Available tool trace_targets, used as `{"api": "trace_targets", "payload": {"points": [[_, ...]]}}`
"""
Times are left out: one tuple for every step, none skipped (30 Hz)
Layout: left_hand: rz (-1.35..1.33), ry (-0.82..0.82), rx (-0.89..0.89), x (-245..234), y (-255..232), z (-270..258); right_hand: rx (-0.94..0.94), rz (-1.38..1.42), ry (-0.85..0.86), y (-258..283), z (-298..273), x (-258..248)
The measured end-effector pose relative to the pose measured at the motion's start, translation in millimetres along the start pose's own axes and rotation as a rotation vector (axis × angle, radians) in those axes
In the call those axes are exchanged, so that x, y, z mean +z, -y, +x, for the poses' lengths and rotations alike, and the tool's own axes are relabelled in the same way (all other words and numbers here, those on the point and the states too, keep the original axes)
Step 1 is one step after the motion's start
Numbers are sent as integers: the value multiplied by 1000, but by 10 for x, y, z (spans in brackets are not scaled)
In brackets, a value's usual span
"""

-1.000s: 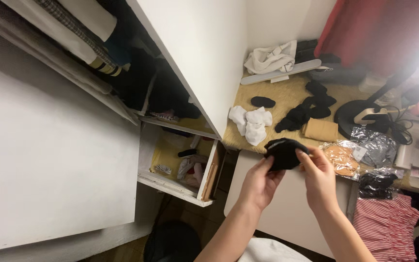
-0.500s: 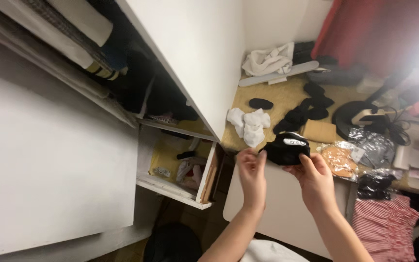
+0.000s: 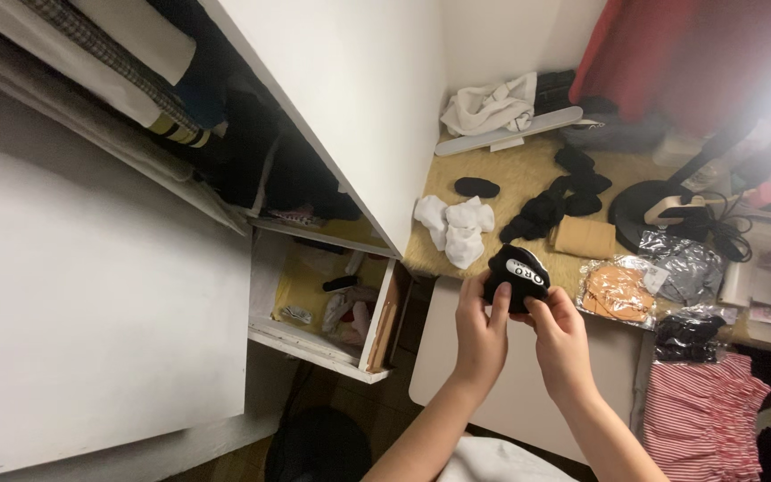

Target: The person repeatedly picks up black socks from a cluttered surface, turns them inside out, and folds them into small bundles. The person handles the socks one at a time, placing each folded sock back onto the surface. No tools are used.

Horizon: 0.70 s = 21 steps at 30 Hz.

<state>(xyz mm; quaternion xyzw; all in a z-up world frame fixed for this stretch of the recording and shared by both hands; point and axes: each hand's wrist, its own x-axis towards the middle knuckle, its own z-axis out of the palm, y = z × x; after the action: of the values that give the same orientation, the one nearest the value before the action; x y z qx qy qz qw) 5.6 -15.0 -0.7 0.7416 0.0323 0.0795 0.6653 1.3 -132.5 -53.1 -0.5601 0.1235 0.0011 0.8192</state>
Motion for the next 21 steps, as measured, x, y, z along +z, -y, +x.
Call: {"api": "trace_targets", "payload": {"points": [[29,19,-27,4,20,23,34,14,4,21,18,-26],[50,24,-18,17,36,39,67,28,9,40,35,-51],[74,29,-11,14,50,41,104,43,14,47,36,-67],[98,33,-4,8,60,43,138,5,9,59,44,-87],[95,50,15,-2,67,55,171,-34,6,79,71,-104],[92,68,34,-20,71,73,205,-73,2,98,105,-116],[88,86,52,-40,72,93,171,-148,-9,118,140,-125],[106,114,48,-62,71,106,137,-223,-21,141,177,-137],[122,145,43,-69,68,116,102,-299,-36,176,213,-164],[138,176,39,-65,67,128,88,-305,-4,216,246,-198],[33,223,-84,-72,70,140,75,-310,32,253,278,-224],[-72,269,-208,-83,76,150,61,-316,67,288,305,-246],[-178,314,-329,-87,83,167,156,-194,57,330,340,-265],[-298,367,-357,-107,94,180,249,-72,46,373,372,-287],[-418,418,-387,-136,113,180,344,49,35,405,379,-315],[-540,468,-417,-160,134,177,451,169,96,445,380,-357],[-592,511,-422,-197,157,183,556,290,163,487,398,-390],[-645,554,-427,-244,182,187,658,412,231,506,411,-399],[-698,599,-435,-278,209,181,696,390,222,509,406,-408],[-716,631,-419,-309,238,179,734,367,214,510,400,-421],[-733,663,-403,-337,269,177,772,345,206,505,397,-436]]}}
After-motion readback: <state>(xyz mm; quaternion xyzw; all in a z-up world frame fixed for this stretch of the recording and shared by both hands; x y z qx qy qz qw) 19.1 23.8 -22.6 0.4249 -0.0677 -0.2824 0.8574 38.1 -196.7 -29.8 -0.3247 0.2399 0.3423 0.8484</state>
